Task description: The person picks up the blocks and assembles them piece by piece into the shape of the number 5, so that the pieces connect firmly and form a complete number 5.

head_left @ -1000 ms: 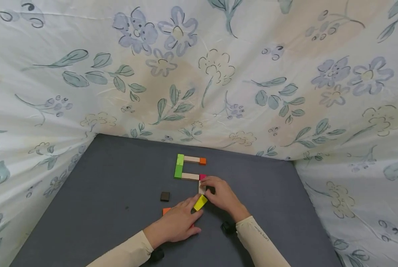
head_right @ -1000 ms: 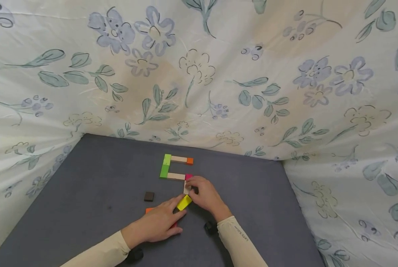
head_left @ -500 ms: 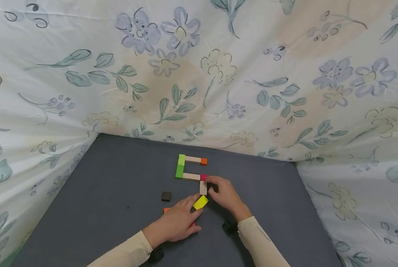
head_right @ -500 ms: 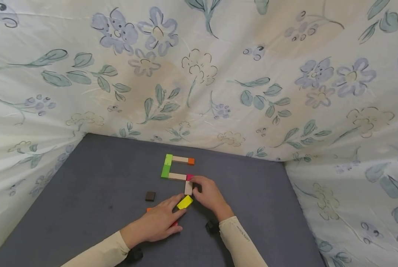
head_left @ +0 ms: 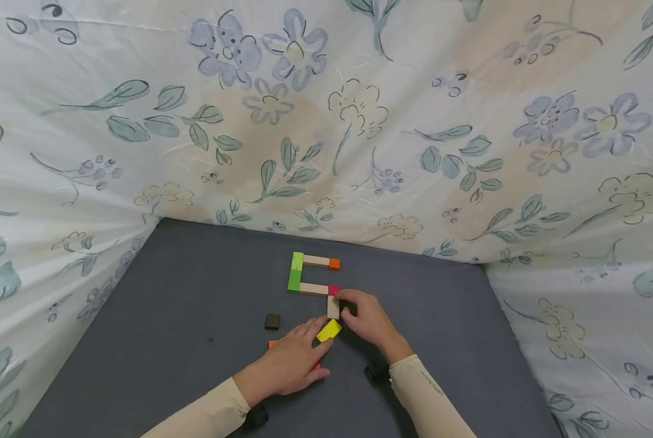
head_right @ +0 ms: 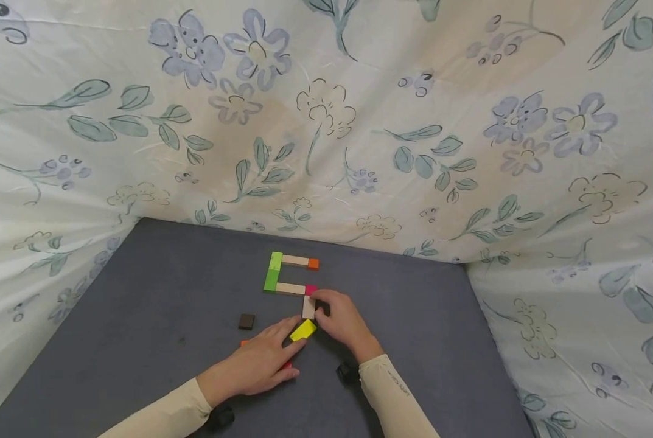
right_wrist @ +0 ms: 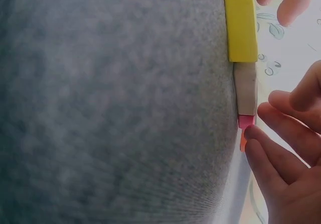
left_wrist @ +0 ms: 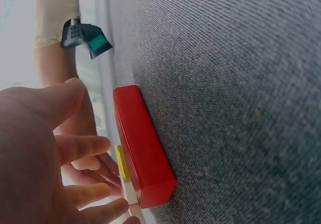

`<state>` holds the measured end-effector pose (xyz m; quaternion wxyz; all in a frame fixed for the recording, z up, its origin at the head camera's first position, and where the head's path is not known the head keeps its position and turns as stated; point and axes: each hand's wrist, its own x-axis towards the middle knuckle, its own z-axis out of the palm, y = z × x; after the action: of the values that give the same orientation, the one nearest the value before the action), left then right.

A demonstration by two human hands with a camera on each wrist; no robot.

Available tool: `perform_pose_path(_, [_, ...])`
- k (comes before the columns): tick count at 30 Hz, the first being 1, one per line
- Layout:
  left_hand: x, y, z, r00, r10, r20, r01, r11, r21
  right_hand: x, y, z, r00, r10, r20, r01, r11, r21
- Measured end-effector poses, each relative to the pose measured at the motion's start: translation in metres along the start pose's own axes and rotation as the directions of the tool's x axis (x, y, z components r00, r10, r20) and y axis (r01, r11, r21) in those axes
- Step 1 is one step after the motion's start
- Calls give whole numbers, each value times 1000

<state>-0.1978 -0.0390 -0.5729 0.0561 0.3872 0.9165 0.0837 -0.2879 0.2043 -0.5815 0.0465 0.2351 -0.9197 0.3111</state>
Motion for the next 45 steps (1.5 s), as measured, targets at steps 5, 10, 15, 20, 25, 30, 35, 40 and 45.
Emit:
perform_pose_path(5, [-1,2,1,1000,-3,-14,3,1000,1,-6,-6,-11,996,-60,-60,59,998,-18])
perform_pose_path(10, [-18,4,3,979,71,-189,-79,996,-32,-25,-20,-23,979,-169,-110,163,985,-61])
perform_pose_path(15, [-43,0,-10,924,137,-357,-147,989,-2,-50,-37,-20,967,-247,-61,240,966,-100])
perform_pose_path(20, [-55,5,-10,911,256,-323,-242,967,84,-72,-43,-12,961,-276,4,274,952,-137])
perform_pose_path(25, [-59,11,2,947,201,-251,-182,979,97,-77,-43,-1,966,-248,69,256,955,-152])
perform_pose_path(30, [-62,15,7,978,116,-175,-108,993,55,-78,-41,6,971,-209,119,228,957,-181])
perform_pose_path(35, [-64,17,9,985,94,-143,-88,995,45,-80,-41,6,973,-176,147,203,960,-195])
perform_pose_path(40, [-64,16,12,988,79,-134,-74,996,43,-80,-41,5,969,-148,196,189,959,-211])
perform_pose_path(45, [-62,13,9,991,46,-123,-40,998,44,-78,-42,4,965,-135,225,185,959,-217])
